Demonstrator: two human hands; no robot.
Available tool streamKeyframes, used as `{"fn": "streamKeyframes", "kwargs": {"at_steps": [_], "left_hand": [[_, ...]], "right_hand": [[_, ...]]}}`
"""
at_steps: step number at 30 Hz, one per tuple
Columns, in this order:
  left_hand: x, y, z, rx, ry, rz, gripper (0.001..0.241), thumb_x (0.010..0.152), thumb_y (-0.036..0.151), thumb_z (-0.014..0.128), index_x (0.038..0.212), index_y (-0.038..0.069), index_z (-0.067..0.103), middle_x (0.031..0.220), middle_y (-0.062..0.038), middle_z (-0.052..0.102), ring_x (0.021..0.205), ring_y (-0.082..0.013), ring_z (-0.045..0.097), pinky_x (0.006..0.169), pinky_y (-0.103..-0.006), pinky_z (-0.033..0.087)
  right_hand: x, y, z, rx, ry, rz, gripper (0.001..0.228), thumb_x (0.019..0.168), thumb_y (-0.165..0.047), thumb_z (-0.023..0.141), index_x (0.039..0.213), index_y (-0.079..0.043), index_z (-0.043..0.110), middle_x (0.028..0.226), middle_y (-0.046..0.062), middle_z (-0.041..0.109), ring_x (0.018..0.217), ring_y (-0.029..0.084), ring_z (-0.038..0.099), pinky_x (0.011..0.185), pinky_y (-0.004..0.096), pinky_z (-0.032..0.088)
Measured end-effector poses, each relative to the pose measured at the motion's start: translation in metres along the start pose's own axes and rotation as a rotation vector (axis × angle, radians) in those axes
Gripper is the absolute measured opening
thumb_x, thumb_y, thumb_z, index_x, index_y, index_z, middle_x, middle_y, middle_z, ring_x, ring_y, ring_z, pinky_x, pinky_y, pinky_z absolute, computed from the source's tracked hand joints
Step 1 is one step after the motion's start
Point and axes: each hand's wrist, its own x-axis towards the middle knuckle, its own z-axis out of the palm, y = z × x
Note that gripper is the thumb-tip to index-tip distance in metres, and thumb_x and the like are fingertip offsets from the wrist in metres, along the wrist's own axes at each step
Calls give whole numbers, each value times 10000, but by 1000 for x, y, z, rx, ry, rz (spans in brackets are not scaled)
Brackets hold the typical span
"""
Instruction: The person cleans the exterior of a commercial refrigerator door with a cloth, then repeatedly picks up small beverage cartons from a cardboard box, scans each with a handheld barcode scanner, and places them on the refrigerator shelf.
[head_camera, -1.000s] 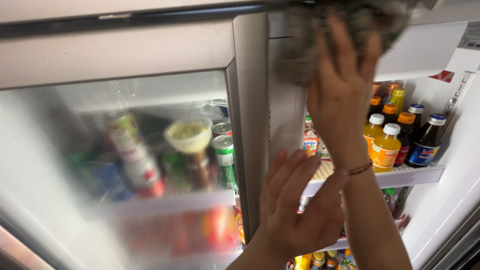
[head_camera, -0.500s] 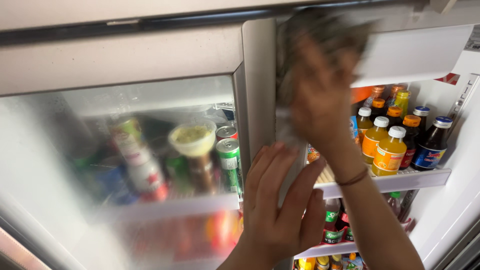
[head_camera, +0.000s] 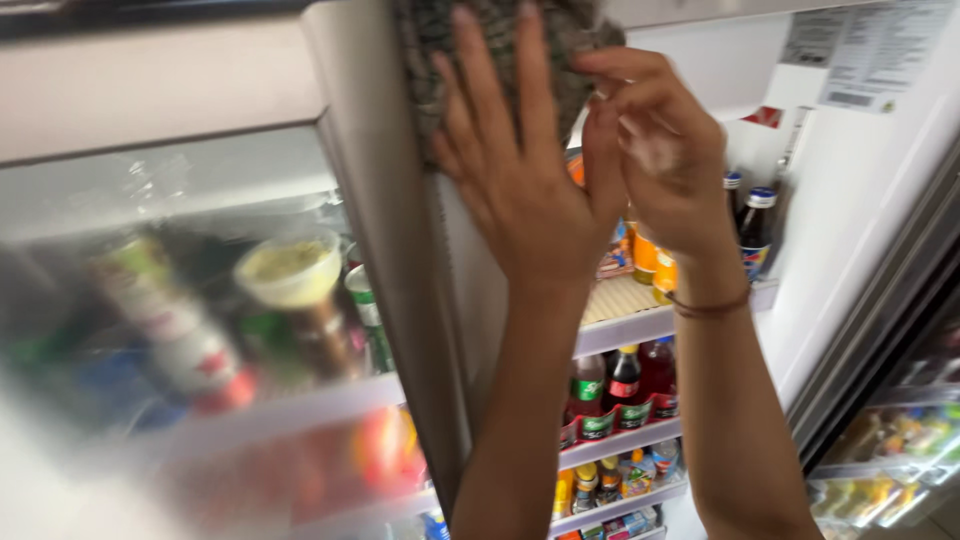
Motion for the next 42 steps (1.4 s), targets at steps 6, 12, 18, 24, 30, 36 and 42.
{"fn": "streamKeyframes", "kwargs": {"at_steps": [6,12,18,24,30,36,42], "left_hand": [[11,2,26,223,187,90,445,1095,361,578,1530,271,537,1643,-66,405,1554,-310,374,1276,-582,280],[-9,10,69,31,128,238,528,1029,11,582,1503,244,598,1650,-26,425,1575,-311,375,1325,-583,249],[-22,56,129,-12,36,427,563,978,-15,588,1504,186,613,1635,-47,443,1545,-278,400,1276,-515,331],[-45,132,193,-270,-7,510,400,1040,73,589,1440,68,606,1595,-55,516,1500,-229,483,1246,-398,396],[-61,202,243,-543,-45,430,342,1047,97,608,1388,78,609,1532,-53,558,1372,-229,566,1277,-400,385],[-112,238,245,-1237,-220,196,414,1033,35,603,1404,212,559,1604,-20,461,1437,-319,456,1250,-415,371],[-224,206,232,-1226,-385,164,439,961,74,660,1387,172,618,1641,-80,470,1482,-416,441,1283,-545,317]], "right_hand": [[-29,-5,-72,-305,57,-168,168,1089,26,625,1256,41,623,1316,105,568,1283,214,615,1192,371,542],[-32,15,-121,-400,328,-207,158,1087,35,615,1240,-1,626,1241,74,569,1158,159,628,1027,301,561],[-41,35,-165,-470,526,-285,109,1117,83,578,1184,8,619,1207,53,565,1091,134,630,990,264,543],[-70,34,-211,-542,615,-276,152,1091,120,525,1174,31,616,1205,61,570,996,125,601,934,242,523],[-85,12,-236,-684,650,-240,61,1085,39,564,1123,19,607,1150,50,563,996,130,623,892,249,548],[-100,-9,-239,-756,652,-216,115,1071,-65,602,1157,10,605,1188,42,531,917,104,556,807,215,486],[-156,-29,-218,-1259,556,-102,202,1127,-148,655,1157,50,630,1156,119,549,985,173,553,865,243,471]]}}
